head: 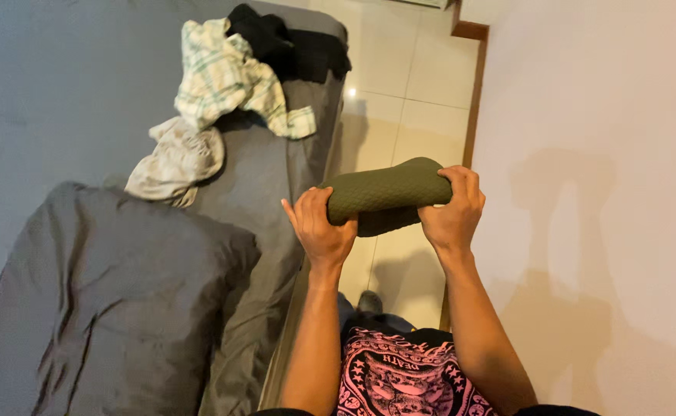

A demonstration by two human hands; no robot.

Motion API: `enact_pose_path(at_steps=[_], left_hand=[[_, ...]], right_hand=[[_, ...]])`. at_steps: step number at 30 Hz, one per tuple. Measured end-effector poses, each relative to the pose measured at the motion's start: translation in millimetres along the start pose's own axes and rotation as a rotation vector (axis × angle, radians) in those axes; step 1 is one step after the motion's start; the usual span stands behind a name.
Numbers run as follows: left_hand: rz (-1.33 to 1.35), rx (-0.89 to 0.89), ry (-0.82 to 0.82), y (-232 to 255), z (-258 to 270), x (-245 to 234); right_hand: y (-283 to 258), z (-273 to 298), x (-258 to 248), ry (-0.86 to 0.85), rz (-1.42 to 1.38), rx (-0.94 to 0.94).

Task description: The person folds a pair of green shorts and a pair of gray shorts on a bed, then places both items into a wardrobe.

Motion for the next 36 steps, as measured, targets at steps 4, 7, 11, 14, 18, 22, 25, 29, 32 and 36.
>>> enact_pose_path(at_steps=[4, 7, 11, 14, 18, 22, 25, 29, 32, 36], left_hand=[[0.021, 0.055, -0.015, 7.6, -26.8, 40.2], [0.038, 0.089, -0.04, 5.3, -50.0, 73.3], [0.102, 0.143, -0.05, 0.3, -84.4, 114.8], [0.149, 0.174, -0.089, -4.0, -118.8, 145.0], [0.179, 0.217, -0.129, -8.4, -169.2, 181.0], [0.21, 0.266, -0.143, -15.4, -217.0, 216.1], [0.234, 0.301, -0.143, -21.4, -250.4, 236.6], [0.261, 0.307, -0.154, -31.7, -283.2, 263.9], [0.241, 0.297, -0.178, -36.8, -305.3, 286.4], [0.228, 0.264, -0.155, -45.7, -332.8, 316.8]], right_hand=[[18.6, -30.8, 0.5, 0.075, 0.021, 0.019], [33.5, -55.7, 6.1, 0.106, -0.003, 0.076], [53.3, -91.2, 21.8, 0.126, -0.086, 0.163], [59.6, -123.5, 32.9, 0.168, -0.064, 0.187], [65.9, -167.2, 48.8, 0.238, -0.062, 0.249], [72.0, -206.2, 67.0, 0.304, -0.046, 0.236], [71.2, -233.3, 81.1, 0.371, -0.005, 0.19], [75.9, -266.2, 101.2, 0.382, -0.029, 0.215], [80.4, -297.1, 113.5, 0.37, -0.051, 0.219], [93.1, -339.0, 133.1, 0.337, -0.055, 0.183]])
Point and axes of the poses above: each hand's wrist, its own z-axis away from the middle knuckle, its own x-axis out of the palm, y = z × x, the point moved 7 cm from there along -z, towards the middle knuckle, and after that the axes turned 5 degrees about x, right-handed, at the moved point
